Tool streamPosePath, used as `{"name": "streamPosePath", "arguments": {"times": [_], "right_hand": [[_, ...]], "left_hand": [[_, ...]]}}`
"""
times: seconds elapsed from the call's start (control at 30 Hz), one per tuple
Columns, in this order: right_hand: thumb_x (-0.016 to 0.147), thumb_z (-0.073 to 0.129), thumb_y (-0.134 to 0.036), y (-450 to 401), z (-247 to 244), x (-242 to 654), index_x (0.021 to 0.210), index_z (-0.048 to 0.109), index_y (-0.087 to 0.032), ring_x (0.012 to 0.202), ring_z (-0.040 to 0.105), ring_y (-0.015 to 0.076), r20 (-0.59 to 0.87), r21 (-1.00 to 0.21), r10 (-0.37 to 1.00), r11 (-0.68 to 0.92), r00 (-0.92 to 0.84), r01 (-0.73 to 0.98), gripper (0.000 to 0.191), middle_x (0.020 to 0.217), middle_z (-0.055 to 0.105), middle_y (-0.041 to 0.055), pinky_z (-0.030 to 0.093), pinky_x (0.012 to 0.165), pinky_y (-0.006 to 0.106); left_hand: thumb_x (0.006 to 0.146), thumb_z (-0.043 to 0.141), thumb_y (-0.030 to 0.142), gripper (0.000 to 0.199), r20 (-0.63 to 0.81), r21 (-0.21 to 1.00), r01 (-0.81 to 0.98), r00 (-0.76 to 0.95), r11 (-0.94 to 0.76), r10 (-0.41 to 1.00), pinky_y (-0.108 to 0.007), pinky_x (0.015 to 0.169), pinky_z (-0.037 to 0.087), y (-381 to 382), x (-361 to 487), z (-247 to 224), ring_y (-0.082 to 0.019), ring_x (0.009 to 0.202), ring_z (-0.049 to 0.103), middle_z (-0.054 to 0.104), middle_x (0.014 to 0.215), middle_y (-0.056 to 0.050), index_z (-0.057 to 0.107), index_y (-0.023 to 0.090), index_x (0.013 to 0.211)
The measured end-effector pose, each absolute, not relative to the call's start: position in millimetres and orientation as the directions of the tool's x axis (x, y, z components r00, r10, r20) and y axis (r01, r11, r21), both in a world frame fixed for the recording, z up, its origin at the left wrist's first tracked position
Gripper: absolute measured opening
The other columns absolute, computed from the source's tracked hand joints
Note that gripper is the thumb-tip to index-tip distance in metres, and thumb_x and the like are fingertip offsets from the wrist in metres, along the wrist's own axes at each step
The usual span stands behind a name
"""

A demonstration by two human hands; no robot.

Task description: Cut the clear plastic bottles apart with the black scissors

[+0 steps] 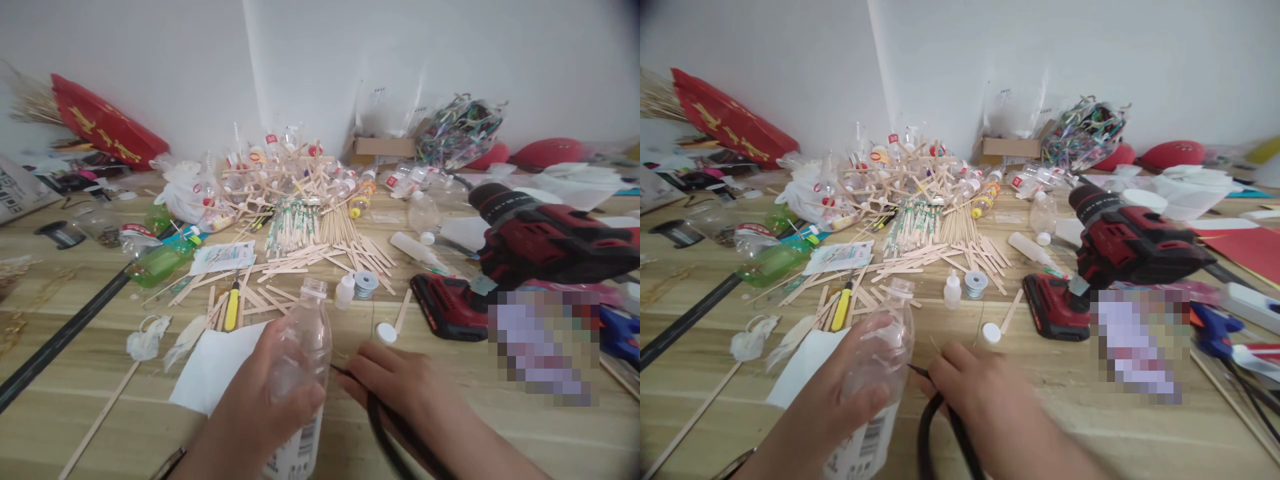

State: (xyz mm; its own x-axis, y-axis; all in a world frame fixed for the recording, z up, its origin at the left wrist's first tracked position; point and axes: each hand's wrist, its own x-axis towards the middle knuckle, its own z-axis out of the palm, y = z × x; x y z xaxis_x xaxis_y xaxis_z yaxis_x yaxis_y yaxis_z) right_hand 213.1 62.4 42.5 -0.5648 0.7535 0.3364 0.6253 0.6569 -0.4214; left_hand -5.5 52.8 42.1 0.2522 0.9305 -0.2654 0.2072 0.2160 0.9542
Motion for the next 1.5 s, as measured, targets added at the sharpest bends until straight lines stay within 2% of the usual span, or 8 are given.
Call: {"name": "streamPosePath", "arguments": {"times": [0.1, 0.5, 0.7, 0.8, 0.87, 0.97, 1.1, 1.5], "right_hand": [[0.113, 0.022, -0.033, 68.1, 47.6, 218.8, 0.076, 0.06, -0.02, 0.054, 0.057, 0.0156, 0.458, -0.068, 0.605, 0.755, -0.652, 0.652, 0.054, 0.068, 0.059, 0.0008, 0.032, 0.048, 0.032], [0.112, 0.026, -0.031, 71.0, 48.1, 223.3, 0.076, 0.058, -0.02, 0.055, 0.056, 0.0178, 0.462, -0.01, 0.58, 0.76, -0.672, 0.649, 0.049, 0.068, 0.057, 0.0007, 0.031, 0.047, 0.034], [0.102, 0.036, -0.059, 68.3, 44.8, 214.5, 0.072, 0.056, -0.019, 0.05, 0.056, 0.0121, -0.085, -0.835, 0.866, 0.208, -0.492, 0.51, 0.054, 0.065, 0.056, -0.0001, 0.036, 0.045, 0.022], [0.091, 0.036, -0.078, 66.6, 48.5, 210.5, 0.074, 0.053, -0.019, 0.046, 0.054, 0.0115, -0.426, -0.896, 0.72, -0.249, -0.548, 0.368, 0.063, 0.065, 0.055, -0.0005, 0.035, 0.041, 0.021], [0.096, 0.037, -0.072, 66.3, 48.6, 211.2, 0.071, 0.053, -0.019, 0.048, 0.054, 0.0115, -0.268, -0.905, 0.808, -0.024, -0.524, 0.425, 0.061, 0.063, 0.054, -0.001, 0.036, 0.044, 0.021], [0.111, 0.029, -0.044, 66.6, 46.4, 215.7, 0.071, 0.057, -0.019, 0.053, 0.054, 0.0125, 0.285, -0.532, 0.795, 0.596, -0.536, 0.602, 0.055, 0.064, 0.056, -0.0002, 0.034, 0.049, 0.025], [0.112, 0.026, -0.028, 67.4, 48.5, 219.2, 0.077, 0.061, -0.019, 0.056, 0.054, 0.016, 0.515, 0.003, 0.567, 0.749, -0.643, 0.663, 0.05, 0.068, 0.059, 0.0008, 0.032, 0.051, 0.032], [0.113, 0.026, -0.029, 73.4, 64.2, 230.8, 0.083, 0.065, -0.018, 0.06, 0.061, 0.0151, 0.601, 0.159, 0.528, 0.657, -0.6, 0.737, 0.051, 0.079, 0.068, 0.0044, 0.04, 0.051, 0.032]], "left_hand": [[0.081, 0.067, 0.057, 0.071, -0.341, 0.933, 0.207, 0.232, 0.296, 0.911, -0.043, 0.099, 0.05, 60.6, -2.8, 47.8, -0.033, 0.117, 0.063, 0.069, 0.125, -0.01, 0.042, 0.025, 0.139], [0.079, 0.069, 0.057, 0.073, -0.311, 0.936, 0.244, 0.228, 0.255, 0.923, -0.045, 0.105, 0.045, 63.0, -2.3, 46.5, -0.034, 0.125, 0.058, 0.068, 0.127, -0.01, 0.046, 0.024, 0.139], [0.073, 0.076, 0.052, 0.077, -0.208, 0.972, 0.155, 0.202, 0.179, 0.957, -0.041, 0.093, 0.051, 58.9, -0.4, 46.3, -0.034, 0.117, 0.061, 0.068, 0.122, -0.008, 0.046, 0.026, 0.138], [0.073, 0.079, 0.049, 0.071, -0.161, 0.983, 0.118, 0.205, 0.139, 0.966, -0.037, 0.088, 0.052, 57.3, -0.3, 49.4, -0.033, 0.112, 0.063, 0.07, 0.113, -0.006, 0.052, 0.027, 0.134], [0.072, 0.08, 0.049, 0.068, -0.166, 0.985, 0.093, 0.237, 0.148, 0.957, -0.036, 0.09, 0.052, 58.2, -1.7, 49.6, -0.032, 0.112, 0.063, 0.071, 0.114, -0.005, 0.055, 0.028, 0.132], [0.071, 0.082, 0.049, 0.069, -0.222, 0.975, 0.038, 0.241, 0.219, 0.945, -0.036, 0.092, 0.051, 61.2, -3.3, 48.3, -0.032, 0.113, 0.064, 0.073, 0.113, -0.005, 0.057, 0.027, 0.131], [0.073, 0.08, 0.048, 0.063, -0.273, 0.956, -0.034, 0.258, 0.291, 0.927, -0.037, 0.095, 0.051, 64.8, -1.8, 47.8, -0.03, 0.113, 0.066, 0.075, 0.112, -0.006, 0.059, 0.024, 0.128], [0.074, 0.077, 0.058, 0.055, -0.433, 0.732, -0.356, 0.416, 0.581, 0.8, -0.027, 0.054, 0.055, 67.0, -4.9, 37.9, -0.02, 0.056, 0.071, 0.078, 0.08, -0.005, 0.068, 0.022, 0.115]]}}
